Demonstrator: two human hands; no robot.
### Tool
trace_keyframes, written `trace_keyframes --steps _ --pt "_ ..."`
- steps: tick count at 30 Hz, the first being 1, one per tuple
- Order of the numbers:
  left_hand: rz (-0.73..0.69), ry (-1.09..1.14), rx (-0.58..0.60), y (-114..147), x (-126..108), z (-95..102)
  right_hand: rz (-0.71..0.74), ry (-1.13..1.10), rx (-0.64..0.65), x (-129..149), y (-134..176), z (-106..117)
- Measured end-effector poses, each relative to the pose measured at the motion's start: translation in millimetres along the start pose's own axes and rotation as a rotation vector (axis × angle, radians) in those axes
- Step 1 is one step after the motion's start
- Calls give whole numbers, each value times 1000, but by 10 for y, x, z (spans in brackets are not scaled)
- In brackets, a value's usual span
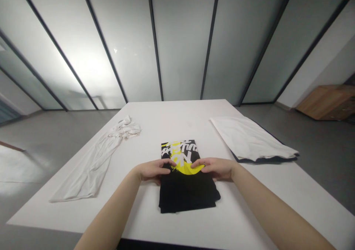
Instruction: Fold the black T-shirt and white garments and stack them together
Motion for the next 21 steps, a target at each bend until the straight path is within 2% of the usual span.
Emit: trace_keyframes --steps 2,3,5,7,9,11,13,17,19,21 --pt "-38 5 -86 -78 -5 -1 -39 -41 -9 -26 -78 -45" --pt "-84 16 -165 -128 -22 19 -27 -76 -25 -26 -140 -71" --pt "-209 52 -374 -225 -71 97 140 -153 -131 34 -283 -89" --pt "-320 108 -566 -295 -112 190 374 -218 -288 121 -392 -58" --pt "-375 167 -659 -333 -130 264 539 -248 -400 184 -433 -6" --pt "-357 190 -657 -326 -125 309 551 -255 -406 205 -419 42" --pt "-276 148 -606 -273 -103 318 437 -241 -341 188 -353 74" --pt "-139 28 -402 -139 -73 207 118 -113 -185 109 -162 40" --pt "-139 5 -352 -94 -91 152 43 -91 -136 94 -108 -21" --pt "-143 4 -355 -62 -117 141 33 -111 -106 97 -94 -91"
Point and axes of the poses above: each hand's wrist, its own y-axis away from the middle knuckle, its own z-axis out of the back of the hand, x = y × z, the point moved 4 cm from there along -y, towards the middle knuckle, and after that the axes turned 11 degrees about -y, right-handed, at the moved point
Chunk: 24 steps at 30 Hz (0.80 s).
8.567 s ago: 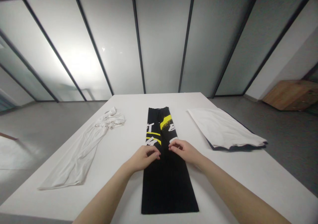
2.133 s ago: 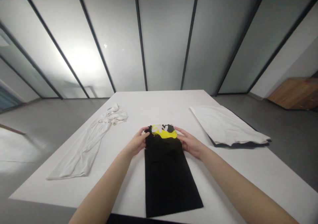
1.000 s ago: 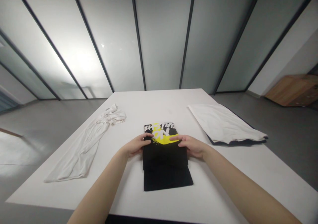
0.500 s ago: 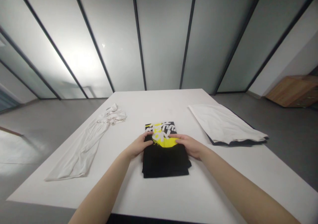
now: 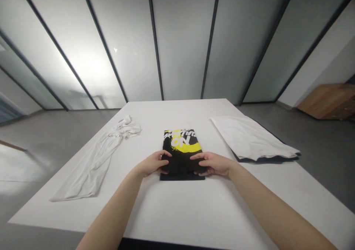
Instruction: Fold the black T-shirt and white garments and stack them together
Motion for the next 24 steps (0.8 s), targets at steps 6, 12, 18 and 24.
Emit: trace_keyframes --steps 6,12,18,24 --pt "58 -2 75 69 -13 107 -32 3 107 -51 18 -96" --pt "116 -113 64 76 66 83 43 78 -73 -9 -27 54" --pt "205 -199 223 79 120 9 -33 424 -108 9 -50 79" --pt "256 -345 332 174 74 72 -137 688 -63 67 59 116"
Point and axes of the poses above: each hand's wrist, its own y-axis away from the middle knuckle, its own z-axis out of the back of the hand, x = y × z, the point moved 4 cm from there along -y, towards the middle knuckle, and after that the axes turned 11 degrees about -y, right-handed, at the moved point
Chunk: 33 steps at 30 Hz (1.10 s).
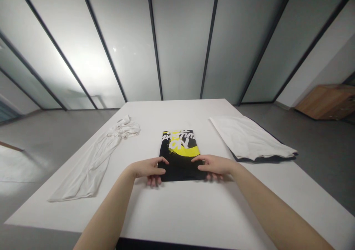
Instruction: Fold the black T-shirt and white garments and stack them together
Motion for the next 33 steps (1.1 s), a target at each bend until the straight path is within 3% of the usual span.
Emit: trace_keyframes --steps 4,7,12,18,28,30,31,33 --pt "-4 -85 -355 -24 11 157 124 -12 -300 27 -37 120" --pt "-39 -57 -514 -89 20 181 210 -110 -380 36 -76 104" --pt "-133 55 -481 -131 -28 109 257 -114 -355 59 -84 32" --pt "-236 301 -353 -97 -119 51 154 -172 -280 50 -43 16" --pt "29 -143 -42 2 10 -36 62 105 -24 62 61 -13" --pt "20 -270 -73 56 -41 14 49 175 1 67 84 11" --pt "-12 -346 -140 72 -86 51 75 224 -30 91 93 32" --pt "-99 -489 -370 76 -197 122 201 324 -215 186 101 81"
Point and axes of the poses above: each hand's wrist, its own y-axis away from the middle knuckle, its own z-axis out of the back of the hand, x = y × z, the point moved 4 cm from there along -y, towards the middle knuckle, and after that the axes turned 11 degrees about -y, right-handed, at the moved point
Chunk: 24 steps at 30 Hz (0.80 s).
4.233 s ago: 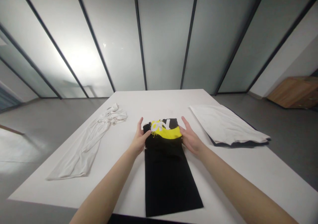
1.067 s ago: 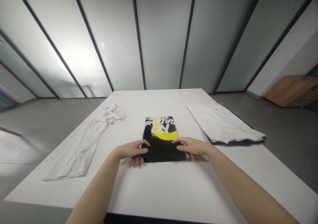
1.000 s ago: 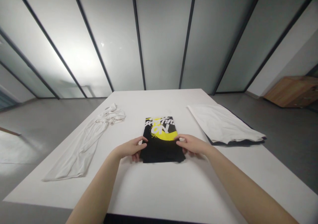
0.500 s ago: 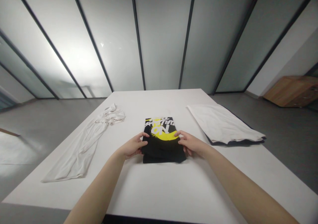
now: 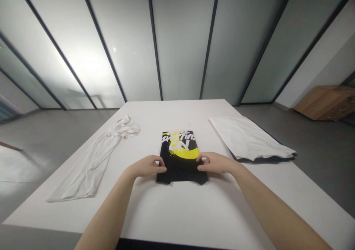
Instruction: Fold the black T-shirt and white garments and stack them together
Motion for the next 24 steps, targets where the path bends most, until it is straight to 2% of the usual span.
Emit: trace_keyframes --steps 3,5,7,10,12,15,17,20,22,24 --pt "-50 -149 -435 -76 -131 33 241 95 -420 162 -29 7" --pt "-112 -221 -600 -140 -235 -98 420 141 -543 253 -60 -155" --pt "-139 -293 -613 -221 -307 -305 519 234 -490 291 -130 -410" --pt "-71 -375 -478 -328 -311 -586 410 393 -313 218 -260 -740" --pt "-59 -402 -418 -359 -294 -681 320 443 -237 152 -306 -841" --pt "-70 -384 -442 -372 -271 -697 308 440 -216 112 -316 -852" --pt "-91 -334 -495 -380 -272 -670 313 416 -270 100 -320 -810" --pt "-98 -183 -625 -396 -270 -581 277 356 -466 45 -344 -702" --pt "-52 -19 -718 -401 -227 -492 252 282 -603 -21 -364 -616" --pt "29 204 -753 -398 -139 -412 249 180 -688 -91 -380 -522"
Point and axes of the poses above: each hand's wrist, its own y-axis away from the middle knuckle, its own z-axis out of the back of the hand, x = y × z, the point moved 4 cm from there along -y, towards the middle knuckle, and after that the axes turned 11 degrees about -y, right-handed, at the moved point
